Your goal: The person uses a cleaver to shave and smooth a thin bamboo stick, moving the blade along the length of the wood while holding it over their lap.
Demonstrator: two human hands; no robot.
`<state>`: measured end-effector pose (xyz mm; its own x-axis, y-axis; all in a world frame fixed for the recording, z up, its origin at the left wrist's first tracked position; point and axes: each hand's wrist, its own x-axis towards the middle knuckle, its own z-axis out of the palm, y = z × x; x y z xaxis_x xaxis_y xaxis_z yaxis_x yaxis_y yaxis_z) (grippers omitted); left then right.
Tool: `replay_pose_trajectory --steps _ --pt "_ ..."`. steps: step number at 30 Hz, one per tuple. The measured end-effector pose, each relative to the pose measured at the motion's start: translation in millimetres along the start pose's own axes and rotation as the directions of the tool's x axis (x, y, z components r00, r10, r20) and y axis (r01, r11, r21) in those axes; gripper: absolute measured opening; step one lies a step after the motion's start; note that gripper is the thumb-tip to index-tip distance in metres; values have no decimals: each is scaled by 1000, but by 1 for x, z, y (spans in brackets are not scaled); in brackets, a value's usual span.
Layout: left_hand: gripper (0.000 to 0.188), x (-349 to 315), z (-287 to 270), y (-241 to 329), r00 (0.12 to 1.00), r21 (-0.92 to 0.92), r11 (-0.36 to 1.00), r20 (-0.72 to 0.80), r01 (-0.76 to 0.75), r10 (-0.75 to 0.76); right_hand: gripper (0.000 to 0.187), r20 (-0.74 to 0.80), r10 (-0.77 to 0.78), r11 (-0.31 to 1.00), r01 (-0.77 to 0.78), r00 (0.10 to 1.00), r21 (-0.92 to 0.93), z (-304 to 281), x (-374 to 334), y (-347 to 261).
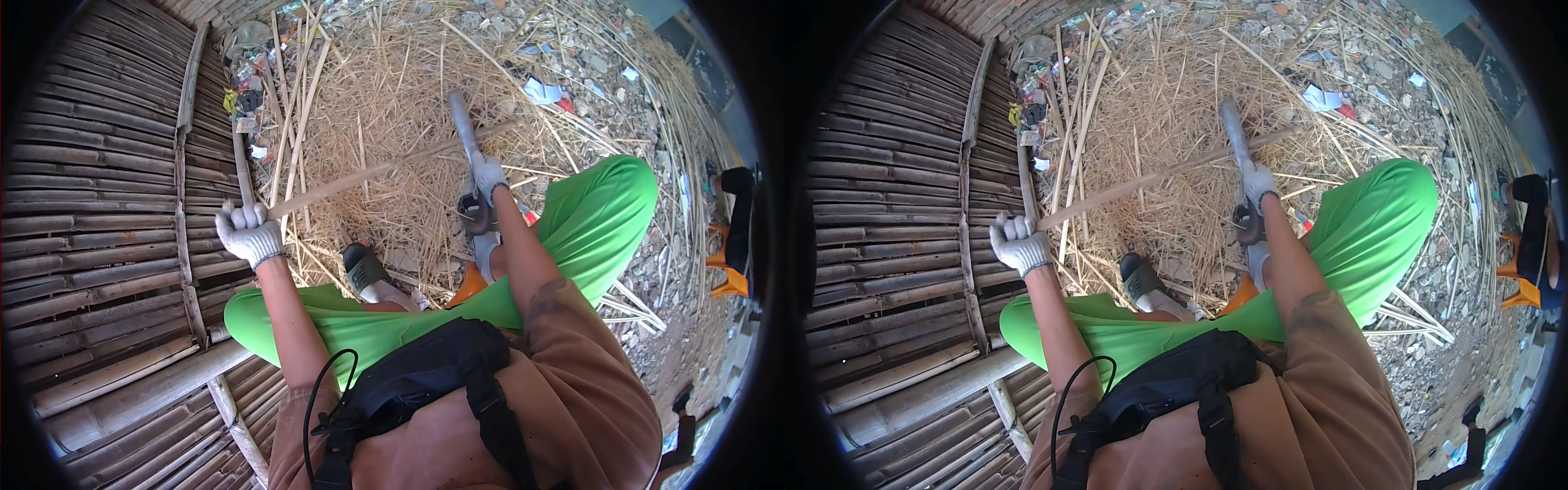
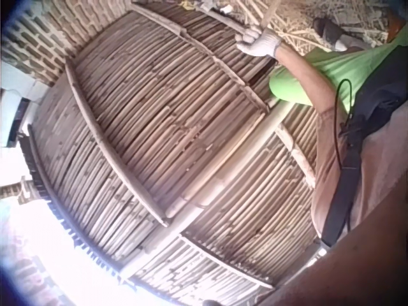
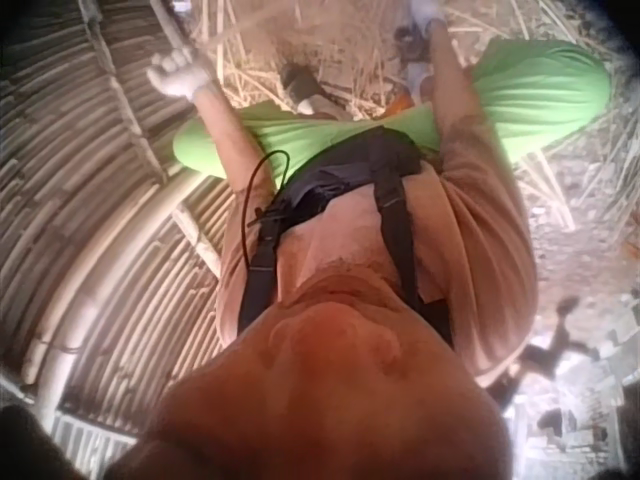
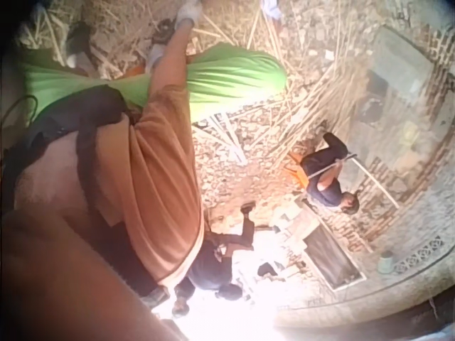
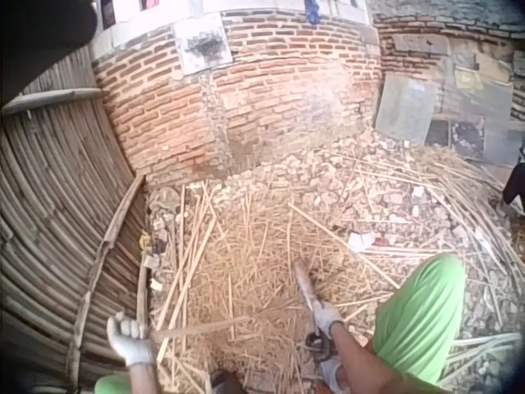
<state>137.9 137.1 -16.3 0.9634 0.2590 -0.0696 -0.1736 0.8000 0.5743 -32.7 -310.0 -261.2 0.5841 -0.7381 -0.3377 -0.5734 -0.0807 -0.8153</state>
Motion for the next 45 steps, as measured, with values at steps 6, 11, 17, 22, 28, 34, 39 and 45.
replay_pose_trajectory --steps 6,11,17,22,28,34,39,45 --pt "28 -9 -14 -40 974 146 984 -218 100 -66 72 49 166 977 -157 985 -144 60 -69 -56" --pt "23 -9 -29 -34 950 157 982 -306 109 -57 58 347 -283 944 324 894 -65 91 -146 -105" --pt "24 -1 -36 -56 934 135 969 -321 209 -156 57 -66 -18 986 6 998 -169 25 -41 -22" --pt "20 -3 -39 -55 957 150 977 -269 153 -108 56 253 -237 957 271 938 -107 76 -133 -90" --pt "18 6 -53 -32 935 133 974 -330 185 -133 53 171 -139 980 161 975 -120 60 -118 -91" --pt "17 -8 -30 -52 939 131 977 -323 171 -121 67 27 29 978 -23 999 -206 49 -97 -66" --pt "25 -4 -30 -36 926 115 973 -349 199 -148 63 157 -141 970 168 978 -174 52 -117 -91" --pt "24 3 -41 -48 929 40 980 -327 197 -173 65 -52 191 979 -194 980 -67 15 -58 -45"
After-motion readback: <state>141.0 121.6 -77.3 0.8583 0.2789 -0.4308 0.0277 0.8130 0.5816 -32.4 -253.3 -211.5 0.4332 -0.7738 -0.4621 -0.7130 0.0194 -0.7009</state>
